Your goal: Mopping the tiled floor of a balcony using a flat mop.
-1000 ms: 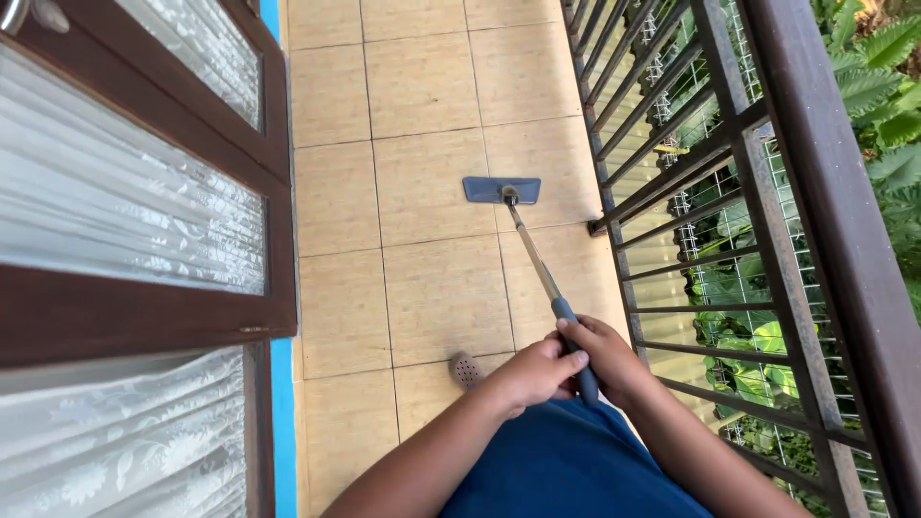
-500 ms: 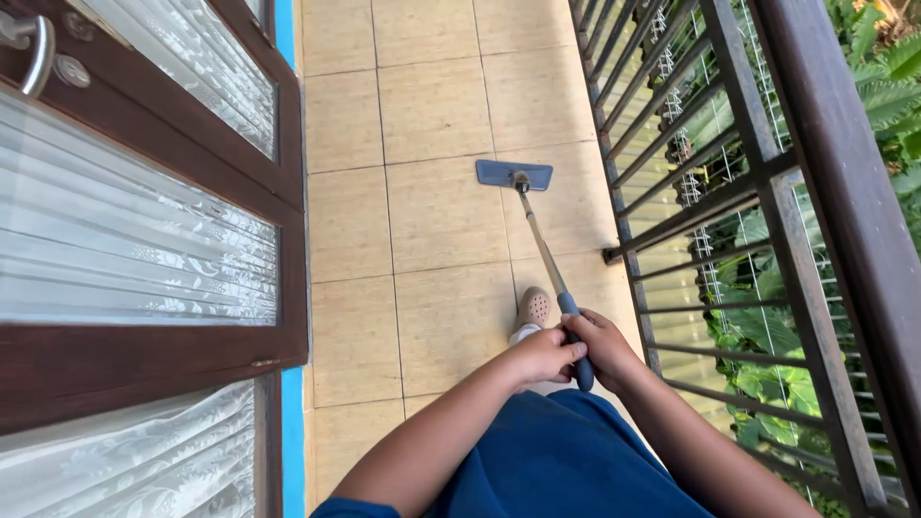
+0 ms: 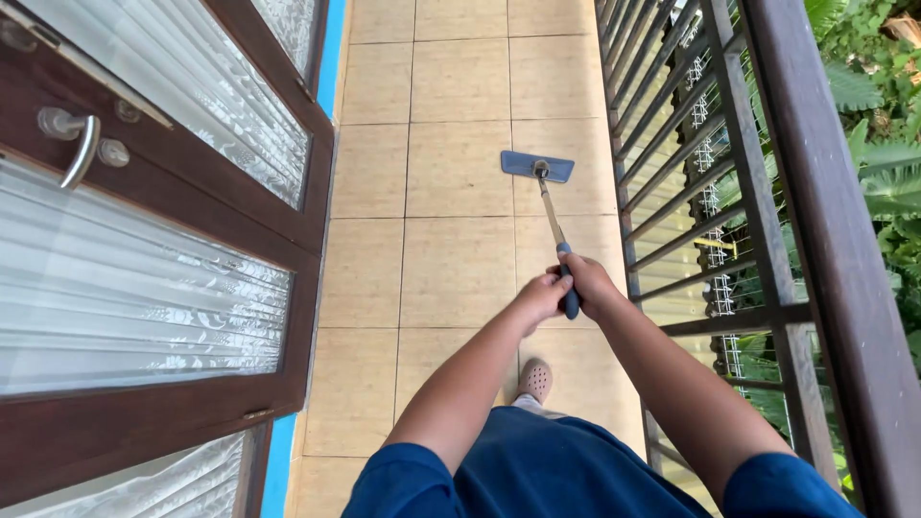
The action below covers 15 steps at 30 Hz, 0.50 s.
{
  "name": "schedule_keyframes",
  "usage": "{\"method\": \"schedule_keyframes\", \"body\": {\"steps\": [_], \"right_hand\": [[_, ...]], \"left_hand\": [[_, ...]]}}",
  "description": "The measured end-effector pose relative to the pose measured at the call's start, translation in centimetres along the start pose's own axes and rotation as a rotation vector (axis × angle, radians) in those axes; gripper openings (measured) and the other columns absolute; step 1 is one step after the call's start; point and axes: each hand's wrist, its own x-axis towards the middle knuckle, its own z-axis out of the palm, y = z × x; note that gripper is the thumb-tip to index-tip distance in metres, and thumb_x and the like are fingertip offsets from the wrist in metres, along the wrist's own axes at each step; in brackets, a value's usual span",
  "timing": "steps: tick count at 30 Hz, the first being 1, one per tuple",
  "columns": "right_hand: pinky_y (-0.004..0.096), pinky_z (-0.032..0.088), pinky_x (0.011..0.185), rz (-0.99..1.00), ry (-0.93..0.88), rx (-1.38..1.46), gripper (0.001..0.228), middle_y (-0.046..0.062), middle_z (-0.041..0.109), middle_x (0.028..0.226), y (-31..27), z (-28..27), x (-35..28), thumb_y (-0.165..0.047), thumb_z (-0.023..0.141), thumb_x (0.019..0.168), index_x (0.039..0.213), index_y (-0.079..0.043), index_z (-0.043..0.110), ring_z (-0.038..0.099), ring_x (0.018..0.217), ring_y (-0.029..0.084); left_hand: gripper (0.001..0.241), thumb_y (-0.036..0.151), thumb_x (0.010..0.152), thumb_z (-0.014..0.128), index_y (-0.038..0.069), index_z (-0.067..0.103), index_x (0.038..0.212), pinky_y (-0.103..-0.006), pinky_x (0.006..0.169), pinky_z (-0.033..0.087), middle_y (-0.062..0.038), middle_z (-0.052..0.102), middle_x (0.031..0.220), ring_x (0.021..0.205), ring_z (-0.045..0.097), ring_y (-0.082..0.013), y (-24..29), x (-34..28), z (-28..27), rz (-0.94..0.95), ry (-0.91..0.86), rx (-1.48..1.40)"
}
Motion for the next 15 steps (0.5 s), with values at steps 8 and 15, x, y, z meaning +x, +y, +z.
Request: {"method": "schedule_keyframes", "body": {"steps": [8,15], "right_hand": [[0.043,0.055,0.072,0.020,-0.064,-0.146,0.049,0.015,0.070,0.102,-6.7,0.9,11.1,-0.040,0.068,0.093,0.119,0.002,0.065,0.069,0.092,0.029],[0.044,0.057,0.073,0.041,-0.049,-0.188,0.047,0.014,0.073,0.101,-9.8,1.6,12.6,-0.040,0.072,0.091,0.116,0.000,0.067,0.072,0.090,0.028]], "left_hand": [[0.047,0.033,0.102,0.057,-0.006,0.063,0.128,-0.0453,0.070,0.065,-0.033,0.067,0.112,0.098,0.070,-0.0446,7.0,9.4,-1.8,0.015,0.178,0.094],[0.047,0.032,0.100,0.057,-0.008,0.065,0.124,-0.0461,0.070,0.065,-0.035,0.067,0.110,0.098,0.070,-0.0462,11.0,9.7,-1.6,-0.008,0.209,0.021]]}}
